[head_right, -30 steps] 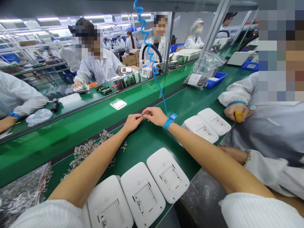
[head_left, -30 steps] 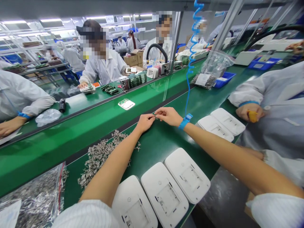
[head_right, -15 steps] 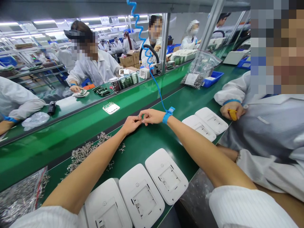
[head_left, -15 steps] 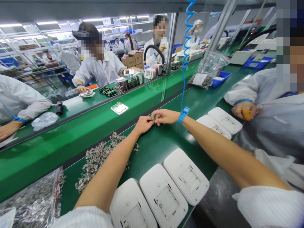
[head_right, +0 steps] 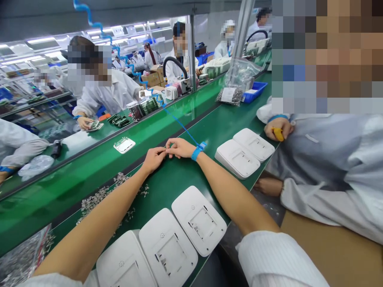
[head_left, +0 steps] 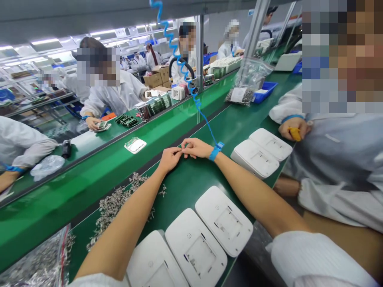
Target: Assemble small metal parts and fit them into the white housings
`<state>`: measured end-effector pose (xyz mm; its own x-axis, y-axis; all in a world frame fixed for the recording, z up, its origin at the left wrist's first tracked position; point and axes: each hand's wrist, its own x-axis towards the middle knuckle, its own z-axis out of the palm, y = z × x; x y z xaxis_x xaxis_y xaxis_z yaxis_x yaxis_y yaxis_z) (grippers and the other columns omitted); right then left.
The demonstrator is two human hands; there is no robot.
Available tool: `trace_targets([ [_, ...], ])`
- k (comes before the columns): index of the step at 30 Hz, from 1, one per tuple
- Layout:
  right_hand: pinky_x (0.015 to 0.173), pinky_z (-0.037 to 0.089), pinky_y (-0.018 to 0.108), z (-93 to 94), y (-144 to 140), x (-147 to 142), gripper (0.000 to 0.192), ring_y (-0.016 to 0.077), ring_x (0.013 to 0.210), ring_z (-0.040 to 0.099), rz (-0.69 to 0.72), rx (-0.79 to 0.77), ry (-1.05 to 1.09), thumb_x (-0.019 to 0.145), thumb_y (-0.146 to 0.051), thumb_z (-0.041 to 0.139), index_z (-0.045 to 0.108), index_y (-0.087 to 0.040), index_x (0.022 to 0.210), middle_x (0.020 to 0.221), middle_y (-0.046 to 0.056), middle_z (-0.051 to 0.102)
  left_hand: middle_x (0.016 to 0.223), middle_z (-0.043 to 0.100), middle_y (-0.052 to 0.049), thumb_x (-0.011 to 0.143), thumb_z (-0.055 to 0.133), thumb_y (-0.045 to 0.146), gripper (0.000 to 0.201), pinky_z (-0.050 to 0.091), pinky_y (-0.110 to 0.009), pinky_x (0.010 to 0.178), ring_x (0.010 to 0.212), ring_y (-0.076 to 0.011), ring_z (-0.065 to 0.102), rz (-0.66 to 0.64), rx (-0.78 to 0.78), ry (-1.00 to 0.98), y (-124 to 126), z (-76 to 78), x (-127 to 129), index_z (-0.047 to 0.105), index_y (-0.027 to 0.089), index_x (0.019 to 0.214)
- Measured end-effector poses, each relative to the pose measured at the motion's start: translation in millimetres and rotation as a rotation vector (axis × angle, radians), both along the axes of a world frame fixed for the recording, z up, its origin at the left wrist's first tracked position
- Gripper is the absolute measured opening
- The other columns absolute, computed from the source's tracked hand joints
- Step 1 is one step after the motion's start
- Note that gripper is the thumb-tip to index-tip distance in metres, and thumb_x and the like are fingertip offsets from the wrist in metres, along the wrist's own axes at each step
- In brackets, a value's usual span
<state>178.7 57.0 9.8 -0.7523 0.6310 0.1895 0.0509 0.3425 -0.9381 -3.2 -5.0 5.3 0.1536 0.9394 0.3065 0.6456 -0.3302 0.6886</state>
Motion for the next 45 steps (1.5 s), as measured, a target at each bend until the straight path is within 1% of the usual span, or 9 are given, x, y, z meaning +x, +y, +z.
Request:
trace_targets([
  [4,0.044,0.036,0.019,-4.3,-1.0,-4.1,0.025,0.0067,0.044,0.047,-0.211,0.002,0.040,0.083,-0.040,0.063,0.056,-0.018,0.075,0.064,-0.001,0.066,0.068,0.066,-0.001,0.088,0.054,0.027,0.025,0.043,-0.024,0.067,0.065,-0.0130,0.056,0.063,0.084,-0.006,-0.3,0.1,1.3,0.076,0.018,0.081],
  [8,0.052,0.038,0.021,-1.3,-6.3,-6.5,0.027,0.0077,0.049,0.048,-0.174,0.066,-0.097,0.091,-0.033,0.055,0.059,-0.017,0.070,0.067,0.001,0.068,0.072,0.068,-0.002,0.090,0.052,0.028,0.026,0.044,-0.025,0.070,0.067,-0.0134,0.057,0.103,0.133,0.018,-3.5,2.7,3.0,0.074,0.018,0.081],
  [13,0.067,0.038,0.024,-1.4,-11.9,-2.2,0.026,0.0126,0.067,0.058,-0.180,0.397,-0.263,0.094,-0.027,0.054,0.063,-0.017,0.071,0.073,0.002,0.070,0.072,0.069,-0.001,0.090,0.051,0.025,0.028,0.043,-0.026,0.070,0.069,-0.0138,0.058,0.085,0.134,0.089,-3.4,3.0,5.6,0.072,0.018,0.072],
  [17,0.068,0.035,0.025,-7.0,-10.7,3.8,0.014,0.0164,0.074,0.058,-0.265,0.636,-0.335,0.091,-0.031,0.065,0.064,-0.019,0.083,0.079,0.003,0.067,0.076,0.072,-0.002,0.086,0.053,0.020,0.023,0.043,-0.026,0.073,0.072,-0.0144,0.060,0.034,0.106,0.126,-0.8,0.5,7.0,0.074,0.019,0.076],
  [21,0.069,0.036,0.025,-2.1,-10.1,9.2,0.012,0.0178,0.082,0.058,-0.157,0.786,-0.337,0.090,-0.023,0.065,0.064,-0.021,0.101,0.093,0.004,0.065,0.069,0.069,-0.001,0.082,0.057,0.019,0.019,0.041,-0.026,0.069,0.065,-0.0131,0.056,-0.020,0.071,0.151,0.4,-1.3,6.6,0.072,0.018,0.071],
  [28,0.074,0.038,0.027,3.9,-8.8,10.8,0.015,0.0201,0.089,0.060,-0.003,0.868,-0.355,0.094,-0.018,0.051,0.065,-0.020,0.100,0.096,0.007,0.066,0.067,0.068,0.000,0.081,0.058,0.021,0.019,0.040,-0.024,0.066,0.064,-0.0120,0.056,-0.033,0.054,0.166,0.1,-0.9,3.7,0.071,0.016,0.070],
  [33,0.066,0.036,0.026,2.0,-5.7,9.4,0.009,0.0183,0.072,0.060,-0.025,0.790,-0.316,0.093,-0.021,0.051,0.059,-0.021,0.097,0.082,0.004,0.068,0.072,0.071,-0.001,0.084,0.056,0.021,0.020,0.043,-0.024,0.070,0.066,-0.0127,0.058,-0.045,0.060,0.169,-0.8,-0.6,3.5,0.073,0.017,0.075],
  [39,0.054,0.040,0.022,-1.1,0.6,13.7,0.002,0.0091,0.044,0.052,-0.030,0.301,-0.159,0.089,-0.021,0.053,0.052,-0.021,0.088,0.072,-0.004,0.069,0.076,0.072,-0.002,0.088,0.057,0.023,0.021,0.044,-0.025,0.072,0.069,-0.0130,0.059,-0.034,0.091,0.157,-1.5,0.1,5.3,0.073,0.018,0.076],
  [45,0.054,0.037,0.022,0.3,-3.6,2.0,0.026,0.0104,0.051,0.051,-0.189,0.188,-0.158,0.091,-0.029,0.054,0.057,-0.019,0.068,0.059,0.000,0.064,0.082,0.073,-0.004,0.090,0.057,0.021,0.019,0.046,-0.026,0.076,0.075,-0.0144,0.063,0.025,0.156,0.129,-1.5,-0.8,5.3,0.073,0.018,0.081],
])
